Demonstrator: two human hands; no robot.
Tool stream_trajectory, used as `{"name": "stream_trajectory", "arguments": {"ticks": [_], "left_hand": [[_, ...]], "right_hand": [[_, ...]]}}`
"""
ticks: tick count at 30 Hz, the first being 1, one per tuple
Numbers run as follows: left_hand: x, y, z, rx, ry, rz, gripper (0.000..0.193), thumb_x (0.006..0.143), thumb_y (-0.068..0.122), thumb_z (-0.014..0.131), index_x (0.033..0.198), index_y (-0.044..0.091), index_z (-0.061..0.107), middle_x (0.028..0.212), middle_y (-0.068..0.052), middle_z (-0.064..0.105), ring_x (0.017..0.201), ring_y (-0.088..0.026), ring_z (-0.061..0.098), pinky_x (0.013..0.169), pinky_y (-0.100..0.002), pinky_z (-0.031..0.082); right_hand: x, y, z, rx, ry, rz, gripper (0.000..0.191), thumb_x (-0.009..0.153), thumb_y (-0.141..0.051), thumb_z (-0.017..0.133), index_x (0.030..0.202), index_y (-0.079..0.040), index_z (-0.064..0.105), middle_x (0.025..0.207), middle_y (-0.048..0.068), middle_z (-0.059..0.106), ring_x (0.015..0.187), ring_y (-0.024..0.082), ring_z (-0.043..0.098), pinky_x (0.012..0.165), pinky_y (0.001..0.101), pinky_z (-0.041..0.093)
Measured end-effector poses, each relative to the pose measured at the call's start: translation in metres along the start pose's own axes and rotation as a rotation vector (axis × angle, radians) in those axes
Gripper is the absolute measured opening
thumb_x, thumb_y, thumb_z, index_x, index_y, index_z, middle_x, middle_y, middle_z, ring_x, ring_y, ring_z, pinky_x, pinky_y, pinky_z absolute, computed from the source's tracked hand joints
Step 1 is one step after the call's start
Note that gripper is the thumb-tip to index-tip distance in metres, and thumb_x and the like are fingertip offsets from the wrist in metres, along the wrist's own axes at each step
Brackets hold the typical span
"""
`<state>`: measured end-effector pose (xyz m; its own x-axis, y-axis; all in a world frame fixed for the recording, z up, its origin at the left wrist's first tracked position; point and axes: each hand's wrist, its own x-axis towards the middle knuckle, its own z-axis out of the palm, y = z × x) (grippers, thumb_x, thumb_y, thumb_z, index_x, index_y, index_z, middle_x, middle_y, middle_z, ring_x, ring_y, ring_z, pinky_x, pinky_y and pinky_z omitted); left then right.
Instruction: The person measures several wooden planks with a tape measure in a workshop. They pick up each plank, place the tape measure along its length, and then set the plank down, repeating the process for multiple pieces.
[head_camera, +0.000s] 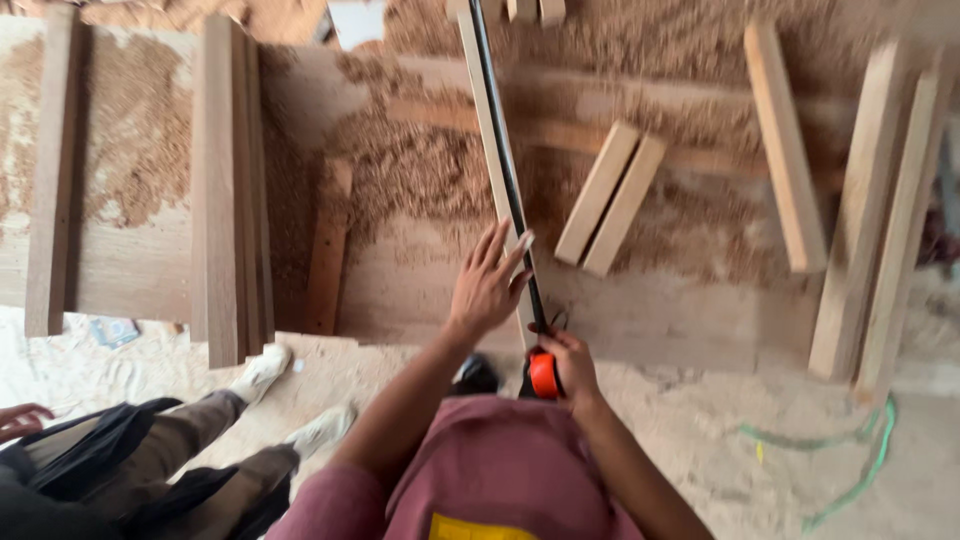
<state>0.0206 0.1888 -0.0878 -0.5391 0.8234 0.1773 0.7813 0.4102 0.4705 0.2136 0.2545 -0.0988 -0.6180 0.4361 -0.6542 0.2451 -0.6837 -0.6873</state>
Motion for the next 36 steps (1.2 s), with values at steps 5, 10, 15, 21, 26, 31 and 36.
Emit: {"name": "stream_trajectory", "arguments": {"ticks": [5,10,15,21,26,31,36], "left_hand": [[0.01,-0.006,0.018,0.301,-0.457,0.088,0.07,0.099,0.059,0.05,0.157,0.022,0.038,0.171,-0.006,0.019,0.157,-0.029,0.016,0.122,-0.058,0.019],[0.009,-0.005,0.016,0.19,-0.501,-0.011,0.08,0.098,0.057,0.059,0.162,0.021,0.026,0.171,-0.004,0.012,0.157,-0.025,0.009,0.125,-0.058,0.01],[0.007,0.007,0.009,0.192,-0.577,-0.062,0.101,0.086,0.059,0.072,0.164,0.021,0.019,0.172,-0.004,0.005,0.158,-0.025,0.002,0.128,-0.055,0.007],[0.008,0.012,0.007,0.206,-0.64,-0.088,0.128,0.071,0.071,0.081,0.165,0.018,0.011,0.172,-0.008,-0.002,0.158,-0.027,-0.003,0.127,-0.058,0.005],[0.009,0.019,0.003,0.221,-0.647,-0.1,0.139,0.062,0.073,0.085,0.165,0.017,0.01,0.172,-0.008,-0.003,0.158,-0.028,-0.003,0.127,-0.058,0.004],[0.01,0.028,-0.002,0.253,-0.676,-0.124,0.145,0.057,0.074,0.087,0.165,0.016,0.009,0.172,-0.009,-0.004,0.158,-0.028,-0.004,0.128,-0.057,0.002],[0.012,0.029,0.0,0.236,-0.686,-0.149,0.144,0.056,0.075,0.087,0.164,0.017,0.012,0.172,-0.008,-0.004,0.159,-0.028,-0.004,0.128,-0.056,0.002]], "right_hand": [[-0.014,0.035,-0.017,-0.203,0.057,0.0,0.023,0.1,-0.018,0.063,0.105,0.002,0.072,0.083,0.012,0.076,0.066,0.018,0.069,0.062,0.0326,0.055],[-0.027,0.043,-0.016,-0.065,0.053,0.007,0.024,0.1,-0.019,0.061,0.105,0.003,0.069,0.081,0.014,0.075,0.067,0.017,0.07,0.063,0.0315,0.055],[-0.03,0.044,-0.013,-0.071,0.036,-0.024,0.026,0.103,-0.021,0.059,0.109,0.002,0.069,0.081,0.012,0.074,0.069,0.015,0.069,0.063,0.0294,0.054],[-0.026,0.055,-0.017,-0.158,0.002,-0.14,0.024,0.105,-0.019,0.057,0.106,0.003,0.065,0.087,0.011,0.073,0.077,0.013,0.073,0.065,0.0282,0.058],[-0.027,0.055,-0.021,-0.144,-0.037,-0.1,0.023,0.106,-0.018,0.056,0.112,0.002,0.065,0.096,0.015,0.076,0.072,0.013,0.069,0.066,0.0278,0.057],[-0.031,0.052,-0.026,-0.055,-0.096,-0.036,0.021,0.103,-0.015,0.053,0.115,0.001,0.062,0.105,0.017,0.076,0.069,0.014,0.067,0.063,0.0297,0.057],[-0.031,0.051,-0.029,0.035,-0.131,0.025,0.02,0.102,-0.014,0.054,0.115,-0.001,0.061,0.108,0.017,0.075,0.068,0.015,0.067,0.06,0.0316,0.057]]}}
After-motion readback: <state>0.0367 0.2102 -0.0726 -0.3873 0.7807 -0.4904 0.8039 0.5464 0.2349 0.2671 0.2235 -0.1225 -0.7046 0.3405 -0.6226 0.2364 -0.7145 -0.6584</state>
